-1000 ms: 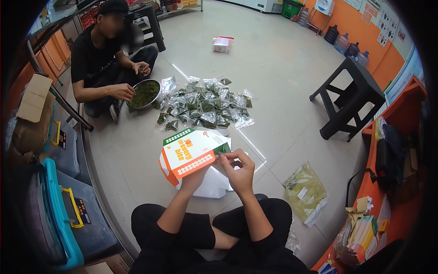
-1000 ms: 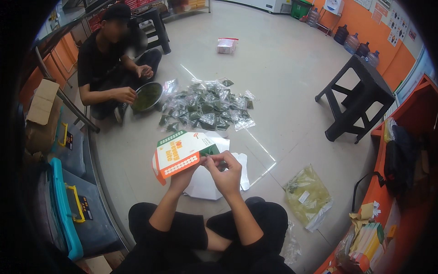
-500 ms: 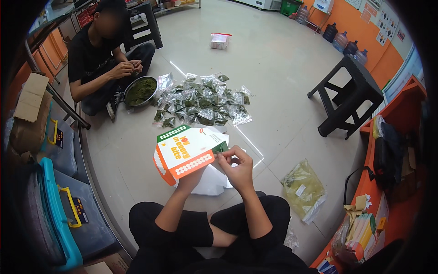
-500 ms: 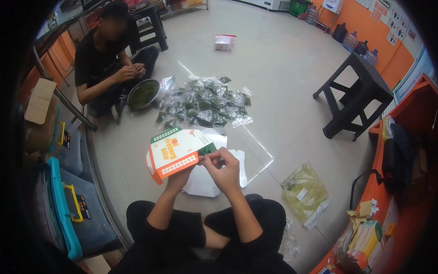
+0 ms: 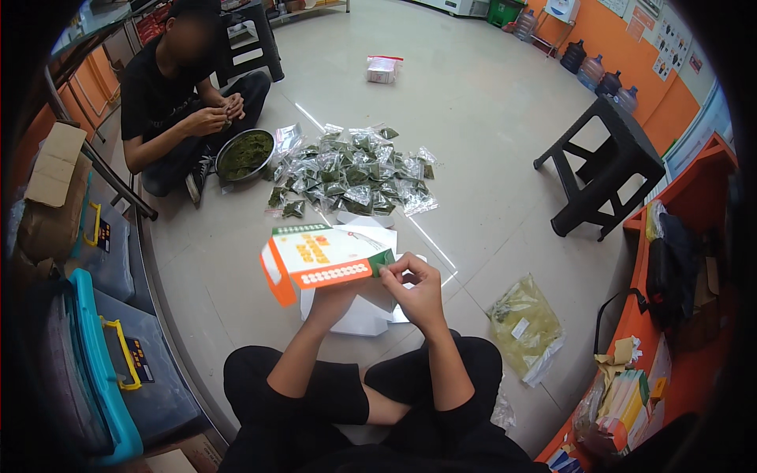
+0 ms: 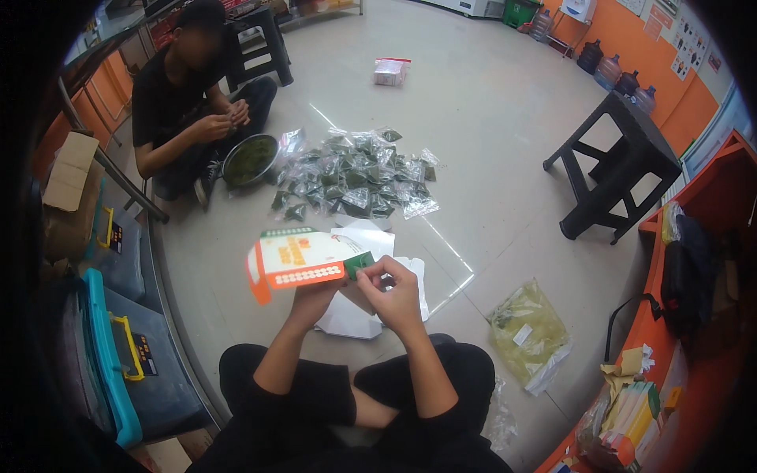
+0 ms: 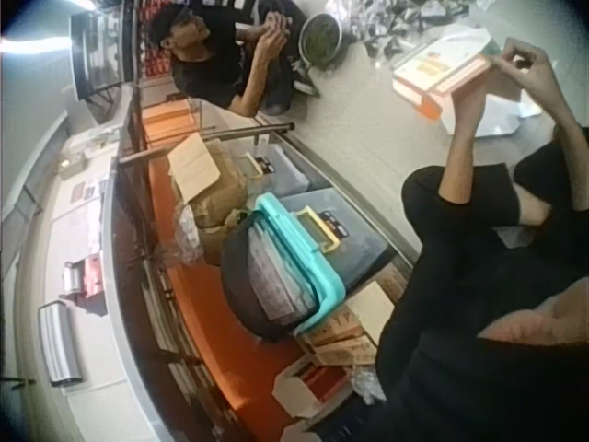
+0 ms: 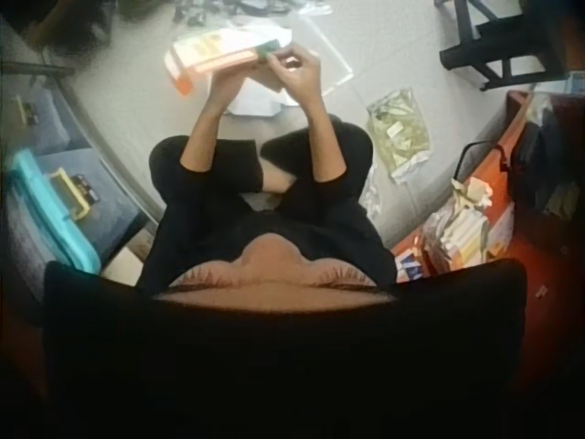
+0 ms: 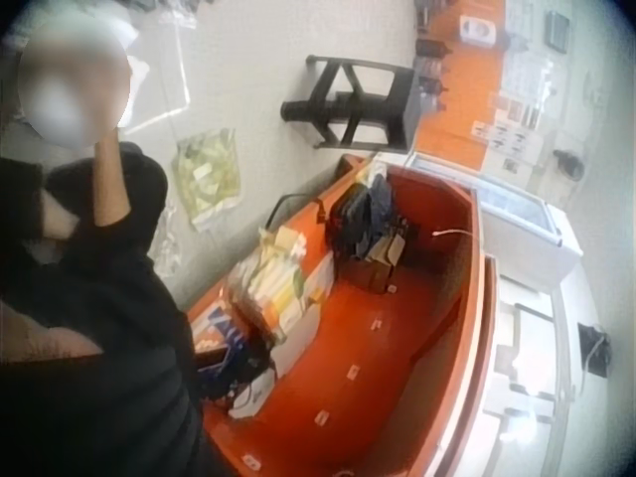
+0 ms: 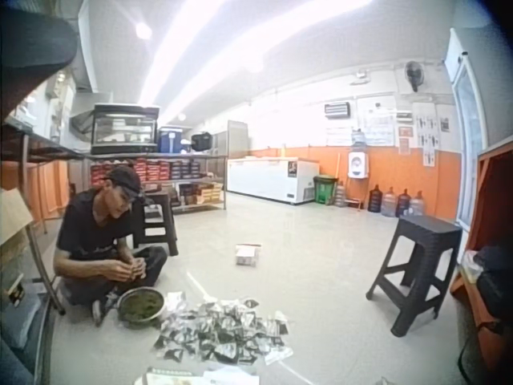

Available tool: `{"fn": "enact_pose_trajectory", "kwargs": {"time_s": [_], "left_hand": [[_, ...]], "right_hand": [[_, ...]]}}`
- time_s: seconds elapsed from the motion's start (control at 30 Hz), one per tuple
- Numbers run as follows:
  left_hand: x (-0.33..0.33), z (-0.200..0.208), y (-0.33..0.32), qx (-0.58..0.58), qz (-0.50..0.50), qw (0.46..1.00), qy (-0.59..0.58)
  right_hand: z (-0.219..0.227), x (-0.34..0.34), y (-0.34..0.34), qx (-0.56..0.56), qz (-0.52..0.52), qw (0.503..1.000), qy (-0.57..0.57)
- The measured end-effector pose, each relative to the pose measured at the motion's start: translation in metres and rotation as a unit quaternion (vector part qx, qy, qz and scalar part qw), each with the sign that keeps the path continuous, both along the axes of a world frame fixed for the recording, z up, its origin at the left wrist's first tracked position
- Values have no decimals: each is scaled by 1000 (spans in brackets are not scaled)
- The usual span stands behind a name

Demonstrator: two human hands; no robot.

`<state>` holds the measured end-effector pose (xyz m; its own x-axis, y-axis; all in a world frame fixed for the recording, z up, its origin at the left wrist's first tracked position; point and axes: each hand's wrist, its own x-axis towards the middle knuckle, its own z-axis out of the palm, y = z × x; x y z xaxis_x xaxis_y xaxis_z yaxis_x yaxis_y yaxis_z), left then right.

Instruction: The person assembles cardboard food boxes by folding and tucking the tabs of flat cardboard templates while sitting on the floor.

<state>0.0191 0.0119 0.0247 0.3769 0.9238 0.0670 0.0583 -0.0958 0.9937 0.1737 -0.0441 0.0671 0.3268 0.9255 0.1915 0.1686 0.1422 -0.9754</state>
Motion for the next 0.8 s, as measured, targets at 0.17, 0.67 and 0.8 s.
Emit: {"fn": "enact_pose_trajectory", "kwargs": {"time_s": [0.17, 0.67, 0.8], "left_hand": [[-11, -19, 6, 268, 32, 959, 89], [-2, -13, 1, 307, 49, 941, 137], [-4, 5, 3, 331, 53, 931, 140]], "right_hand": [[7, -9, 6, 23, -13, 999, -37], [13, -12, 0, 73, -19, 991, -109], [16, -9, -2, 60, 0, 995, -82]]}}
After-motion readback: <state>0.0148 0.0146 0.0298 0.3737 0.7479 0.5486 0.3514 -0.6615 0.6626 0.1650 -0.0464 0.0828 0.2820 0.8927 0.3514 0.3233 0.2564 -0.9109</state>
